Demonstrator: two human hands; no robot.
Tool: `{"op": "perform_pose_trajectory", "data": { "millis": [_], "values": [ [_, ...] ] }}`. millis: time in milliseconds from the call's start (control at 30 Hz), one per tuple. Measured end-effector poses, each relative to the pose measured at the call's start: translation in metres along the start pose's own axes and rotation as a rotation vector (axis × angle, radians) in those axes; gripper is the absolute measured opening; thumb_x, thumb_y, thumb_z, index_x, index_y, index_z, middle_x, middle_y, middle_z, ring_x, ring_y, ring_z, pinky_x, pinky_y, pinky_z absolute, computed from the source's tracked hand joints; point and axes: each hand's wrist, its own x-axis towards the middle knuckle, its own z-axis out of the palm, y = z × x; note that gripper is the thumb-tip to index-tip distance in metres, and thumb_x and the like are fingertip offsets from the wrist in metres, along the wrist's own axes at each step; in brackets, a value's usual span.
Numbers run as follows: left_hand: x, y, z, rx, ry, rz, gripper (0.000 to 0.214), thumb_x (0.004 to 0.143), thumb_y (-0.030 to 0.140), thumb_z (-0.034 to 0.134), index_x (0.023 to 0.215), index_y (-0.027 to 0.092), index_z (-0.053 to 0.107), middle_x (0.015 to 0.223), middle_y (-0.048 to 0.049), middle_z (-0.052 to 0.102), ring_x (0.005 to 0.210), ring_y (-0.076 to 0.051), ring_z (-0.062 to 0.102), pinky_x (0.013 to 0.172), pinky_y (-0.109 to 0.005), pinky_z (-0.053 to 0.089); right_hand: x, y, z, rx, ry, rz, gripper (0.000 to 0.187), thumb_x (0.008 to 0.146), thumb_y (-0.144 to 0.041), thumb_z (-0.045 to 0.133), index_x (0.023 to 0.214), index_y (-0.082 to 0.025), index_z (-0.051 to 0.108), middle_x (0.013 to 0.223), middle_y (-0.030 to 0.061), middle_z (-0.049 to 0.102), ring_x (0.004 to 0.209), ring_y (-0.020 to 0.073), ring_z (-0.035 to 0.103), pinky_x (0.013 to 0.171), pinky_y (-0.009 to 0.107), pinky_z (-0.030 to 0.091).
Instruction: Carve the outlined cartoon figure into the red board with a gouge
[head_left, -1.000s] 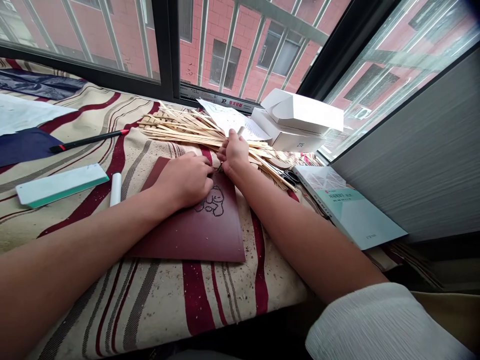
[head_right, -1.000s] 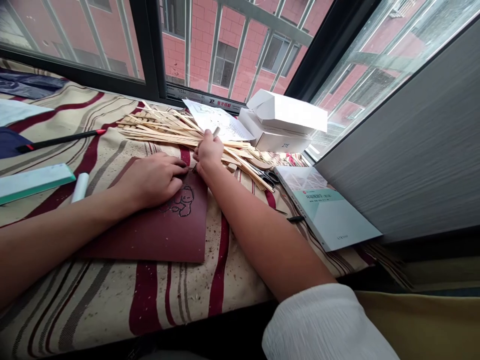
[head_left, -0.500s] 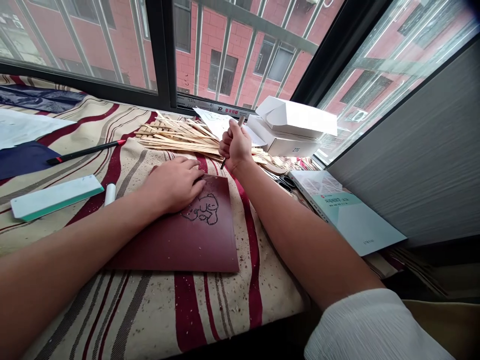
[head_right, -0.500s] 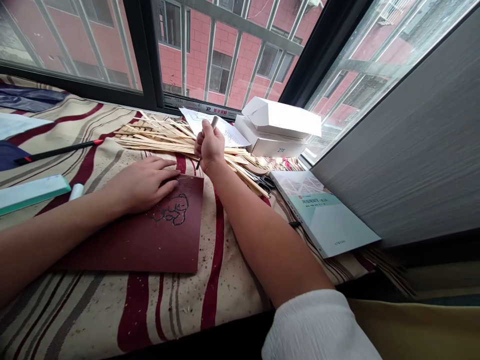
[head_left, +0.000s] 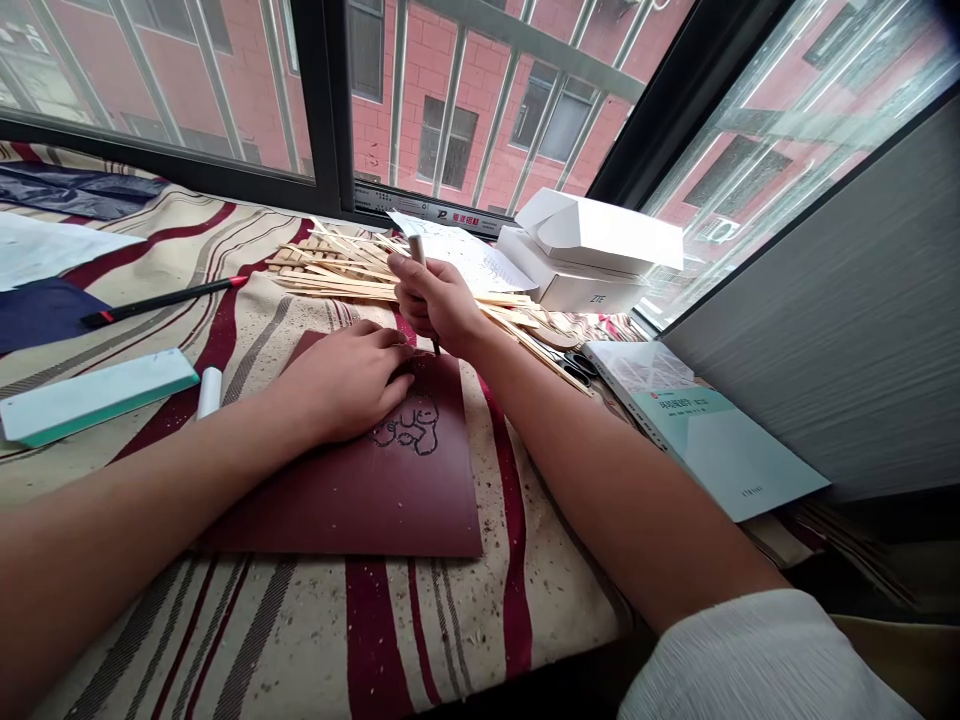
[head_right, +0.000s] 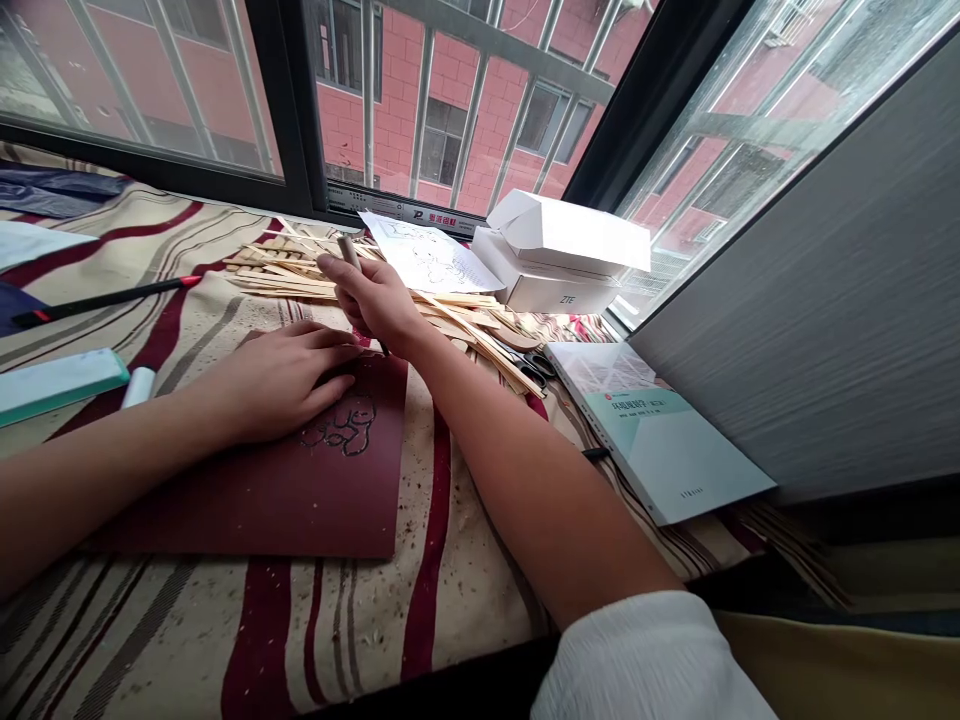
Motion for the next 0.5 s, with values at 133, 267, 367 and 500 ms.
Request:
{"op": "perform_pose_trajectory", "data": {
  "millis": [133, 267, 367, 500],
  "values": [
    [-0.003, 0.004, -0.002, -0.024, -0.036, -0.002, 0.058, 0.106, 0.043, 0.037, 0.146, 0.013, 0.066, 0.147, -0.0145, 0.067, 0.137, -0.036, 0.058, 0.12, -0.051, 0.046, -0.002, -0.001, 0.003, 0.012, 0.0, -0.016, 0.061, 0.111, -0.028, 0.05, 0.053, -0.022, 0.033, 0.044, -0.0096, 0.027, 0.04, 0.0035, 0.016, 0.033, 0.016, 0.018],
    [-0.005, 0.004, 0.0, -0.065, -0.034, 0.012, 0.06, 0.106, 0.047, 0.04, 0.148, 0.011, 0.063, 0.152, -0.0164, 0.064, 0.142, -0.037, 0.054, 0.124, -0.052, 0.043, -0.001, 0.002, 0.003, 0.016, -0.014, -0.028, 0.058, 0.109, -0.031, 0.057, 0.057, -0.023, 0.033, 0.045, -0.0107, 0.028, 0.041, 0.003, 0.016, 0.035, 0.015, 0.02],
    [-0.004, 0.003, 0.003, -0.075, -0.029, 0.025, 0.061, 0.107, 0.047, 0.04, 0.15, 0.01, 0.061, 0.154, -0.0172, 0.062, 0.145, -0.037, 0.052, 0.125, -0.053, 0.041, 0.0, 0.005, 0.002, -0.002, -0.036, -0.049, 0.057, 0.105, -0.036, 0.064, 0.059, -0.023, 0.034, 0.046, -0.0105, 0.029, 0.042, 0.0037, 0.017, 0.036, 0.017, 0.02],
    [-0.005, 0.002, 0.005, -0.092, -0.026, 0.028, 0.058, 0.107, 0.046, 0.042, 0.148, 0.01, 0.063, 0.154, -0.0167, 0.062, 0.145, -0.036, 0.053, 0.126, -0.053, 0.041, 0.001, 0.009, 0.001, -0.041, -0.097, -0.069, 0.06, 0.103, -0.046, 0.066, 0.058, -0.023, 0.034, 0.047, -0.0098, 0.029, 0.042, 0.0035, 0.019, 0.038, 0.018, 0.02]
  ]
}}
